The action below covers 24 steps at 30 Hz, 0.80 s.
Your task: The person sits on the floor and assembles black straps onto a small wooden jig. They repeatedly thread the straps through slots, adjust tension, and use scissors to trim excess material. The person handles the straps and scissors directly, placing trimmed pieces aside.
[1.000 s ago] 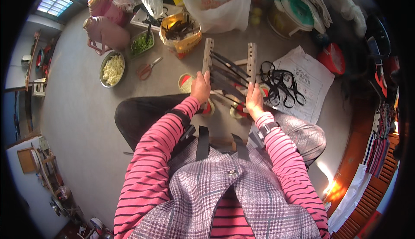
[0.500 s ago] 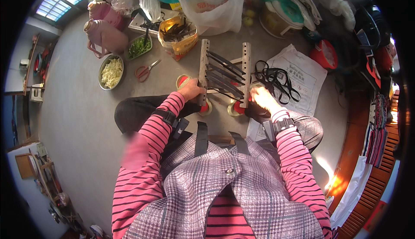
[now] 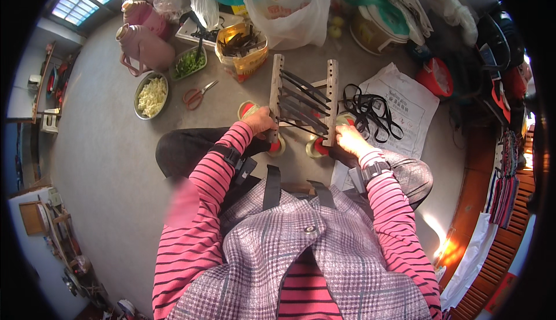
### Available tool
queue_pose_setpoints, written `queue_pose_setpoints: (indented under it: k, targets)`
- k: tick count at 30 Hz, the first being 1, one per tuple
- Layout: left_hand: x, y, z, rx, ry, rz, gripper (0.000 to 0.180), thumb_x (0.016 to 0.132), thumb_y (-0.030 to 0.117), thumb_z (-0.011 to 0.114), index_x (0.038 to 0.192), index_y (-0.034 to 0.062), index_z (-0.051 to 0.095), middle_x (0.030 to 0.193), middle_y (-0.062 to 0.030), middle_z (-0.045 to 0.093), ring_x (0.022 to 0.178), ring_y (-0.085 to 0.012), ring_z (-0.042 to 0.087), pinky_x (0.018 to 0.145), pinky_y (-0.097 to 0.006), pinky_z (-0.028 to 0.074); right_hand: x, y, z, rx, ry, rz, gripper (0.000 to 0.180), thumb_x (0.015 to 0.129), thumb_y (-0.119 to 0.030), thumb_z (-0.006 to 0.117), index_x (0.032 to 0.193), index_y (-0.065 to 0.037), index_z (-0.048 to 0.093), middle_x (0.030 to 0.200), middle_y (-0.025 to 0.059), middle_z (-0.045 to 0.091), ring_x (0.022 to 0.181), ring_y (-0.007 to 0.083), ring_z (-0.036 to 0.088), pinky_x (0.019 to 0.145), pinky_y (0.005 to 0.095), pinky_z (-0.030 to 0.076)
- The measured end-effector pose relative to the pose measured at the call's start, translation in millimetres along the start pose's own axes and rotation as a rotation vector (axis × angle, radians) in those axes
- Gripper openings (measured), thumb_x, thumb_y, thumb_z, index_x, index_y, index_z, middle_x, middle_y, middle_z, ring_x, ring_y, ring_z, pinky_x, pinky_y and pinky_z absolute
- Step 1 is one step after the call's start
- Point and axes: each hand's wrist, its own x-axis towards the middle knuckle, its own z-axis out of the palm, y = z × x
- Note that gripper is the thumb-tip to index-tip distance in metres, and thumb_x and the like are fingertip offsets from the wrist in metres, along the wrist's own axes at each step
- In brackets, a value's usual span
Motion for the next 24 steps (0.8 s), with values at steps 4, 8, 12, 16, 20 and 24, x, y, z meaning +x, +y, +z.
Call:
queue_pose_setpoints:
  k: [4, 8, 12, 16, 20, 24]
  targets:
    - [-1, -2, -3, -0.016, -0.053, -0.016, 0.051, 0.075, 0.012, 0.072, 0.117, -0.0005, 0.046, 0.108, -0.0159, 0.059, 0.097, -0.0306, 0.062, 0.068, -0.048, 0.057, 3, 2, -2, 0.051, -0.034, 0.072, 0.019, 0.085, -0.015, 0.048, 0.091, 0.001, 0.058, 0.096, 0.0272, 0.062, 0.096, 0.0433, 0.058, 0.082, 0.0495, 0.046]
    - [0, -8, -1, -0.173, -0.032, 0.029, 0.045, 0.079, 0.018, 0.067, 0.114, -0.0013, 0.048, 0.107, -0.0162, 0.058, 0.091, -0.0316, 0.062, 0.065, -0.049, 0.055, 10, 5, -1, 0.134, 0.319, 0.137, 0.019, 0.091, -0.018, 0.049, 0.088, -0.001, 0.054, 0.084, 0.0277, 0.062, 0.088, 0.0447, 0.061, 0.073, 0.0509, 0.048]
    - [12, -11, 1, -0.390, 0.113, 0.140, 0.040, 0.089, 0.034, 0.054, 0.103, -0.0045, 0.053, 0.096, -0.0184, 0.061, 0.084, -0.0319, 0.063, 0.064, -0.048, 0.054, 22, -13, 17, 0.042, 0.542, 0.246, 0.028, 0.096, -0.030, 0.047, 0.095, -0.002, 0.050, 0.077, 0.0266, 0.062, 0.081, 0.0459, 0.061, 0.067, 0.0517, 0.048]
    - [19, -15, 33, 0.149, 0.611, 0.282, 0.060, 0.096, 0.050, 0.038, 0.091, -0.0079, 0.055, 0.075, -0.0286, 0.061, 0.082, -0.0396, 0.063, 0.068, -0.046, 0.050, 32, -31, 39, 0.127, 0.576, 0.316, 0.040, 0.098, -0.043, 0.039, 0.096, -0.005, 0.049, 0.082, 0.0279, 0.063, 0.082, 0.0475, 0.060, 0.070, 0.0548, 0.047]
    - [23, -18, 46, -0.151, 0.447, 0.085, 0.059, 0.099, 0.048, 0.033, 0.095, -0.0073, 0.054, 0.082, -0.0311, 0.061, 0.085, -0.0462, 0.059, 0.075, -0.048, 0.048, 36, -38, 56, 0.182, 0.718, 0.363, 0.041, 0.099, -0.044, 0.035, 0.099, -0.005, 0.048, 0.082, 0.0280, 0.062, 0.082, 0.0471, 0.060, 0.070, 0.0537, 0.047]
    - [26, -23, 52, 0.046, 0.598, 0.198, 0.055, 0.099, 0.045, 0.033, 0.101, -0.0060, 0.053, 0.087, -0.0316, 0.061, 0.087, -0.0450, 0.060, 0.075, -0.048, 0.049, 38, -35, 57, 0.324, 0.657, 0.361, 0.040, 0.100, -0.040, 0.036, 0.100, -0.002, 0.048, 0.081, 0.0285, 0.062, 0.082, 0.0472, 0.059, 0.067, 0.0515, 0.047]
